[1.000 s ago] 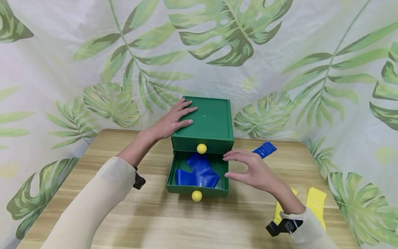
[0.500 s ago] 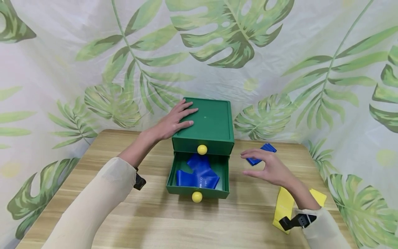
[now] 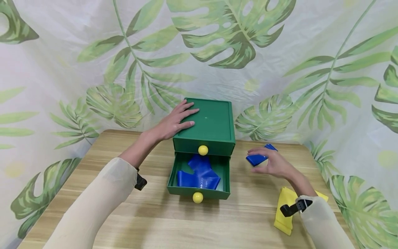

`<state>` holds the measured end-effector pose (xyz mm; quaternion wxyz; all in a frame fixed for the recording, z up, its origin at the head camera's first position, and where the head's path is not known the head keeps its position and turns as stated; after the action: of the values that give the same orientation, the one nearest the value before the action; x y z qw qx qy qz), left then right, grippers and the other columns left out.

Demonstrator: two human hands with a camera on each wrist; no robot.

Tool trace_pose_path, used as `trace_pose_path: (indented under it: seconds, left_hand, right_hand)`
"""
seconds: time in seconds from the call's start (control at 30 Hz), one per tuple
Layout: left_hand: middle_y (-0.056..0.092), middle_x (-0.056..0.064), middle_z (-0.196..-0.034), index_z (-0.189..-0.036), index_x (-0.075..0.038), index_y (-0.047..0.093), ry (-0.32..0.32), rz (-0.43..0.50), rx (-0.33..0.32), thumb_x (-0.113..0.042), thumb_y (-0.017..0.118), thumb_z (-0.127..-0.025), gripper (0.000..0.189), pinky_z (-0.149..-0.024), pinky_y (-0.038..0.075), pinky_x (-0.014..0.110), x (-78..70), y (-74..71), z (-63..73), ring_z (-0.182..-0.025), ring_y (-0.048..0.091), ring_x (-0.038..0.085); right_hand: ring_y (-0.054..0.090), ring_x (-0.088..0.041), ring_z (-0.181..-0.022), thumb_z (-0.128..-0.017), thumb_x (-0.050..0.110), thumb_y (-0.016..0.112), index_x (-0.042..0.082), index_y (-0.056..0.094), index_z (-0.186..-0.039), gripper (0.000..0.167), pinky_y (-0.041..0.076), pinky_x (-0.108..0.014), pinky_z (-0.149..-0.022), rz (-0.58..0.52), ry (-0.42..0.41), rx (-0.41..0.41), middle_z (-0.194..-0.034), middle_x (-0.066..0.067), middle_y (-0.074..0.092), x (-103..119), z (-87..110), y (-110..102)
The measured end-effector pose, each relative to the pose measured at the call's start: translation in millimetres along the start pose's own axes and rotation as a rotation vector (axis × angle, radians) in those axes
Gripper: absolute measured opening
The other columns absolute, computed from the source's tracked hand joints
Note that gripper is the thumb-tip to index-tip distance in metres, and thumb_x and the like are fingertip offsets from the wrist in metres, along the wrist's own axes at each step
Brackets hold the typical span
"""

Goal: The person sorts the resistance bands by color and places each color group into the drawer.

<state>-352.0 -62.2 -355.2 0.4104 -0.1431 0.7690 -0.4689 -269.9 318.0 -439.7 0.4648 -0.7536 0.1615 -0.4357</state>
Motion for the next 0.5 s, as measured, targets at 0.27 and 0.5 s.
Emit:
trace_pose_path:
  seconds: [0.27,0.5]
  left_hand:
    - [0.017,0.011,-0.177,-0.166,-0.017,0.039,-0.001,-0.002,0.002,-0.044,0.054,-0.111,0.063,-0.132,0.006,0.053,0.7,-0.6,0.7,-0.165,-0.004,0.028]
    - [0.016,0.009,-0.177,-0.167,-0.019,0.038,-0.003,-0.01,0.002,-0.044,0.051,-0.112,0.062,-0.132,0.005,0.051,2.2,1.0,0.2,-0.165,-0.005,0.026]
  right_hand:
    - [0.056,-0.049,-0.133,-0.083,0.01,0.091,0.001,0.066,-0.14,0.063,0.045,-0.072,-0.104,-0.038,0.06,0.05,-0.143,-0.02,0.065,-32,-2.4,10]
    - [0.055,-0.053,-0.13,-0.084,0.013,0.092,-0.002,0.063,-0.143,0.067,0.048,-0.072,-0.1,-0.056,0.086,0.07,-0.143,-0.024,0.063,-58,-6.1,17]
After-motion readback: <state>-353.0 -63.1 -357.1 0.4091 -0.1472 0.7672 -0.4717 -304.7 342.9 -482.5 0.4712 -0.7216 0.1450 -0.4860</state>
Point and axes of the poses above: each hand's wrist, its own z-axis away from the middle knuckle, its own y-axis out of the palm, x = y × z, the point moved 5 cm from there along -z, towards the middle knuckle
